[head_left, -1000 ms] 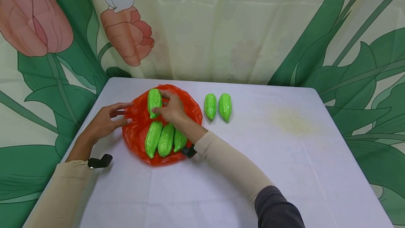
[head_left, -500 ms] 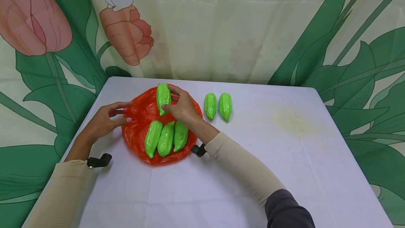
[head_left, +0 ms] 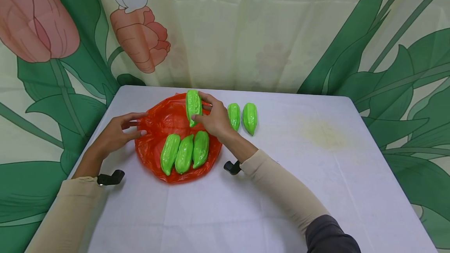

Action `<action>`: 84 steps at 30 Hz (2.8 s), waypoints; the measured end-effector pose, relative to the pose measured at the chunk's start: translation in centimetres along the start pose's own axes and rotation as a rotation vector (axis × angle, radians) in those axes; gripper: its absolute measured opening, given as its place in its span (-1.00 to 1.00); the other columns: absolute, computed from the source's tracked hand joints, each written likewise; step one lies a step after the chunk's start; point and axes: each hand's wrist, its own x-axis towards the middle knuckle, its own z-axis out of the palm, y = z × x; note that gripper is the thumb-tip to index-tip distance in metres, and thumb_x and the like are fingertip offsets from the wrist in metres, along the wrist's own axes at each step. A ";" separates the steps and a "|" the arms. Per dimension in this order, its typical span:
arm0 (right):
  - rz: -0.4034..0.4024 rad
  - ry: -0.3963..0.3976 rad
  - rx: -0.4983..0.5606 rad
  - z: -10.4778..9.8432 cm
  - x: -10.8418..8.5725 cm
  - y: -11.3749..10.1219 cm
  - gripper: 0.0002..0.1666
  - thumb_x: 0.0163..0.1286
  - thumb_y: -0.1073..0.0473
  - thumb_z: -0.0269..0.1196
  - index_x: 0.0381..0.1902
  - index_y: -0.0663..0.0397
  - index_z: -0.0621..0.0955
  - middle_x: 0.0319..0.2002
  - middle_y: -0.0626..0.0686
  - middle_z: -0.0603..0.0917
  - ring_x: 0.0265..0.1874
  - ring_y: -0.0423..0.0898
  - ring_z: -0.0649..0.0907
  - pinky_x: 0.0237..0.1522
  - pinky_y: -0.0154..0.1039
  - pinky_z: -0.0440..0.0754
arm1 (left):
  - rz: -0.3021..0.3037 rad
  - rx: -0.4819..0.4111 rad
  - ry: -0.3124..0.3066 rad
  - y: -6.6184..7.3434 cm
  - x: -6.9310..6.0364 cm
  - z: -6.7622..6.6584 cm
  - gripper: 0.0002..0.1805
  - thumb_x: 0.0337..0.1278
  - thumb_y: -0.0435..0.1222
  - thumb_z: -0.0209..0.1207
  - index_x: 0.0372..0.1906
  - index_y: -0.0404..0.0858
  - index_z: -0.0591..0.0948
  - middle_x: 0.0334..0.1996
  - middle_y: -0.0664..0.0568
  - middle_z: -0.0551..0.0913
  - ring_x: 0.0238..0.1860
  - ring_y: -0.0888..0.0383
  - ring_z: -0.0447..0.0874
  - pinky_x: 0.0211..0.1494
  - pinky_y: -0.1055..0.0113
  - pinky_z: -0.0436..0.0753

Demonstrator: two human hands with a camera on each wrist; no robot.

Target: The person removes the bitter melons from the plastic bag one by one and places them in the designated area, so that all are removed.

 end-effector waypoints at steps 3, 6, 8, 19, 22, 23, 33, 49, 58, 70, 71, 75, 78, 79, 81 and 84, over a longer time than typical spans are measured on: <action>0.012 0.019 0.009 -0.6 -0.1 0.2 -0.04 0.34 0.38 0.47 0.62 -0.17 0.38 0.50 -0.01 0.50 0.43 0.02 0.59 0.24 -0.13 0.75 | -0.003 -0.001 -0.004 0.0 0.0 0.0 -0.16 0.35 -0.17 0.41 0.64 -0.15 0.33 0.59 -0.30 0.33 0.52 -0.43 0.28 0.20 -0.27 0.74; 0.018 0.036 0.024 -1.2 -0.2 0.4 -0.05 0.34 0.39 0.46 0.61 -0.17 0.39 0.50 -0.01 0.51 0.44 0.02 0.59 0.24 -0.12 0.75 | -0.008 0.002 -0.002 0.0 0.0 0.1 -0.16 0.35 -0.17 0.41 0.64 -0.14 0.33 0.59 -0.31 0.32 0.52 -0.43 0.28 0.21 -0.28 0.74; 0.015 0.049 0.035 -1.6 -0.2 0.6 -0.05 0.34 0.40 0.46 0.60 -0.15 0.40 0.49 -0.01 0.52 0.44 0.02 0.59 0.24 -0.12 0.75 | -0.012 0.007 -0.001 0.0 0.0 0.1 -0.16 0.35 -0.17 0.41 0.65 -0.13 0.32 0.60 -0.31 0.32 0.52 -0.43 0.28 0.21 -0.28 0.73; 0.018 0.128 0.045 -4.4 -0.4 1.3 -0.06 0.31 0.42 0.47 0.58 -0.17 0.44 0.50 -0.05 0.54 0.40 0.01 0.63 0.24 -0.11 0.75 | -0.013 0.008 0.000 -0.2 0.1 0.1 -0.16 0.34 -0.17 0.41 0.64 -0.14 0.33 0.59 -0.32 0.33 0.51 -0.44 0.28 0.22 -0.31 0.72; 0.028 0.145 0.047 -5.1 -0.5 1.5 -0.06 0.32 0.41 0.47 0.58 -0.20 0.44 0.50 -0.07 0.53 0.39 -0.01 0.63 0.23 -0.10 0.76 | -0.012 0.007 -0.001 -0.3 0.2 0.1 -0.16 0.35 -0.17 0.41 0.65 -0.14 0.33 0.59 -0.32 0.33 0.51 -0.44 0.27 0.21 -0.30 0.73; 0.029 0.151 0.051 -5.4 -0.5 1.5 -0.06 0.32 0.42 0.47 0.58 -0.20 0.44 0.50 -0.07 0.53 0.39 -0.01 0.64 0.22 -0.10 0.76 | -0.011 0.006 -0.001 -0.3 0.2 0.1 -0.16 0.34 -0.17 0.41 0.64 -0.14 0.33 0.59 -0.32 0.33 0.51 -0.44 0.27 0.21 -0.30 0.73; 0.025 0.179 0.078 -7.8 -0.9 1.8 -0.05 0.31 0.46 0.45 0.58 -0.17 0.44 0.50 0.00 0.52 0.38 0.01 0.63 0.23 -0.06 0.76 | 0.004 0.003 -0.001 -0.2 0.3 0.1 -0.17 0.35 -0.18 0.40 0.63 -0.16 0.34 0.58 -0.32 0.34 0.50 -0.44 0.29 0.21 -0.29 0.73; 0.087 0.259 0.053 -11.8 -2.0 3.5 -0.06 0.33 0.43 0.45 0.59 -0.20 0.43 0.53 -0.03 0.48 0.43 -0.02 0.59 0.32 -0.09 0.70 | -0.011 0.021 -0.005 -0.3 0.7 0.2 -0.14 0.34 -0.20 0.41 0.65 -0.14 0.31 0.59 -0.33 0.31 0.51 -0.45 0.27 0.19 -0.29 0.74; 0.110 0.292 0.040 -13.6 -2.7 4.7 -0.04 0.34 0.43 0.44 0.62 -0.15 0.39 0.57 -0.01 0.44 0.47 0.00 0.57 0.39 -0.06 0.65 | -0.017 0.021 -0.014 -0.4 0.8 0.2 -0.13 0.34 -0.20 0.41 0.66 -0.14 0.30 0.61 -0.33 0.29 0.52 -0.46 0.25 0.20 -0.28 0.74; 0.154 0.330 0.005 -15.7 -3.2 6.4 -0.03 0.36 0.43 0.43 0.64 -0.14 0.36 0.56 0.05 0.43 0.47 0.02 0.56 0.35 -0.09 0.68 | -0.017 0.020 -0.026 0.1 1.0 0.2 -0.16 0.36 -0.18 0.40 0.65 -0.14 0.31 0.61 -0.32 0.29 0.52 -0.46 0.26 0.20 -0.27 0.74; 0.155 0.332 0.005 -15.8 -3.2 6.5 -0.02 0.35 0.43 0.43 0.64 -0.14 0.35 0.57 0.05 0.43 0.48 0.02 0.56 0.35 -0.09 0.68 | -0.016 0.018 -0.025 0.1 1.0 0.2 -0.16 0.36 -0.17 0.40 0.65 -0.13 0.31 0.61 -0.32 0.29 0.52 -0.46 0.26 0.20 -0.27 0.74; 0.168 0.334 0.003 -16.2 -3.5 6.9 -0.02 0.36 0.44 0.42 0.65 -0.13 0.34 0.59 0.03 0.41 0.50 0.02 0.54 0.39 -0.08 0.65 | -0.011 0.011 -0.028 0.3 1.0 0.1 -0.16 0.36 -0.17 0.40 0.65 -0.13 0.32 0.61 -0.32 0.29 0.52 -0.46 0.26 0.20 -0.27 0.75; 0.174 0.331 0.001 -16.3 -3.6 7.2 -0.02 0.36 0.44 0.42 0.65 -0.11 0.33 0.60 0.03 0.40 0.51 0.03 0.53 0.42 -0.06 0.62 | -0.009 0.009 -0.031 0.4 1.0 0.1 -0.17 0.37 -0.17 0.39 0.65 -0.14 0.32 0.61 -0.31 0.30 0.52 -0.45 0.26 0.20 -0.26 0.75; 0.175 0.329 0.000 -16.4 -3.7 7.3 -0.02 0.36 0.44 0.42 0.66 -0.10 0.33 0.61 0.04 0.39 0.51 0.04 0.53 0.43 -0.05 0.61 | -0.008 0.009 -0.032 0.4 1.0 0.1 -0.17 0.37 -0.17 0.39 0.65 -0.14 0.32 0.61 -0.31 0.30 0.52 -0.45 0.26 0.20 -0.26 0.74; 0.175 0.324 0.000 -16.4 -3.7 7.5 -0.01 0.36 0.45 0.41 0.66 -0.09 0.32 0.61 0.06 0.39 0.51 0.05 0.53 0.44 -0.03 0.60 | -0.010 0.009 -0.033 0.5 1.0 0.1 -0.17 0.37 -0.17 0.39 0.65 -0.14 0.32 0.61 -0.31 0.29 0.52 -0.45 0.26 0.21 -0.26 0.74; 0.177 0.316 -0.005 -16.4 -3.8 7.8 -0.01 0.36 0.45 0.41 0.66 -0.07 0.31 0.61 0.08 0.39 0.51 0.07 0.53 0.46 0.00 0.58 | -0.009 0.008 -0.033 0.7 1.0 0.1 -0.18 0.37 -0.16 0.39 0.64 -0.14 0.33 0.61 -0.31 0.29 0.53 -0.46 0.26 0.21 -0.26 0.74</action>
